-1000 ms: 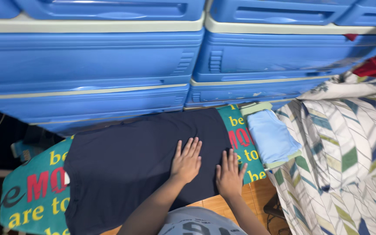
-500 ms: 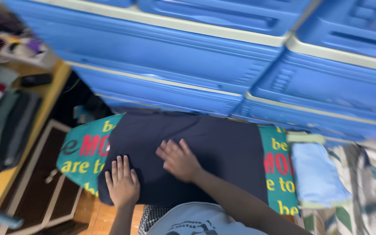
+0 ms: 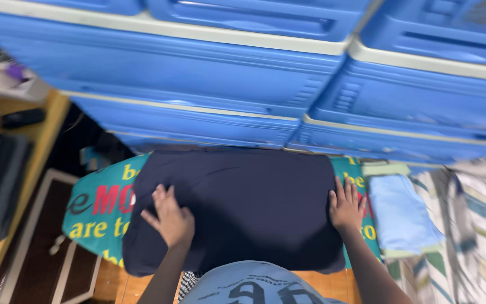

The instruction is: The person folds a dark blue shirt by smoothing it out on a patterned surface and turning it over.

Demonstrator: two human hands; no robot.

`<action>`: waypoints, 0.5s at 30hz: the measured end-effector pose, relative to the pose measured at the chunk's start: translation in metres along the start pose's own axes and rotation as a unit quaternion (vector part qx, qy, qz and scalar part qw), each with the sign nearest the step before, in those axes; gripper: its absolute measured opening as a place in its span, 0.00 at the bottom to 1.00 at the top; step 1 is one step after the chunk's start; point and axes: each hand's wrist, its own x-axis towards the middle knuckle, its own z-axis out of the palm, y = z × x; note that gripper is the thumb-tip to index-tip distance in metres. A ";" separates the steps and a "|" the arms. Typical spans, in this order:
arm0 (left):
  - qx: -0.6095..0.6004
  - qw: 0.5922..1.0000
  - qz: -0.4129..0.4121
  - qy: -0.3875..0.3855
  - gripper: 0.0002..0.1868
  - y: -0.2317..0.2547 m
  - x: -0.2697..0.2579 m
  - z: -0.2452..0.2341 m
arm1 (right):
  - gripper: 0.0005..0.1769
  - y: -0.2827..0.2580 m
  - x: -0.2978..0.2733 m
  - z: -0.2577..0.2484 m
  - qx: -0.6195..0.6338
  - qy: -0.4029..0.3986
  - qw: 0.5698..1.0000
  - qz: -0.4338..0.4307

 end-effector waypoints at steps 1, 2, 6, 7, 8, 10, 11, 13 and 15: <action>-0.019 0.999 0.041 -0.014 0.40 0.015 0.006 0.005 | 0.33 0.015 -0.013 0.000 0.002 -0.007 0.999 0.038; 0.002 0.996 0.081 -0.033 0.40 0.033 0.009 0.012 | 0.33 0.024 -0.026 0.001 0.007 -0.004 0.999 0.054; 0.047 0.968 0.218 -0.117 0.38 0.128 0.008 0.027 | 0.31 0.014 -0.073 0.005 0.049 -0.002 0.992 0.119; 0.055 0.945 0.269 -0.175 0.36 0.153 0.004 0.027 | 0.30 0.006 -0.081 0.004 0.065 -0.005 0.989 0.133; 0.064 0.917 0.319 -0.232 0.34 0.177 -0.006 0.027 | 0.30 -0.001 -0.089 -0.001 0.091 -0.013 0.985 0.147; -0.009 0.851 0.429 -0.304 0.30 0.217 -0.033 0.025 | 0.30 -0.013 -0.100 -0.013 0.146 -0.028 0.974 0.169; -0.031 0.808 0.472 -0.352 0.30 0.230 -0.050 0.025 | 0.31 -0.017 -0.104 -0.019 0.157 -0.033 0.971 0.177; -0.102 0.751 0.523 -0.390 0.30 0.234 -0.076 0.027 | 0.32 -0.020 -0.110 -0.030 0.176 -0.043 0.965 0.188; -0.199 0.730 0.538 -0.372 0.31 0.225 -0.100 0.029 | 0.33 -0.027 -0.118 -0.036 0.142 -0.026 0.973 0.182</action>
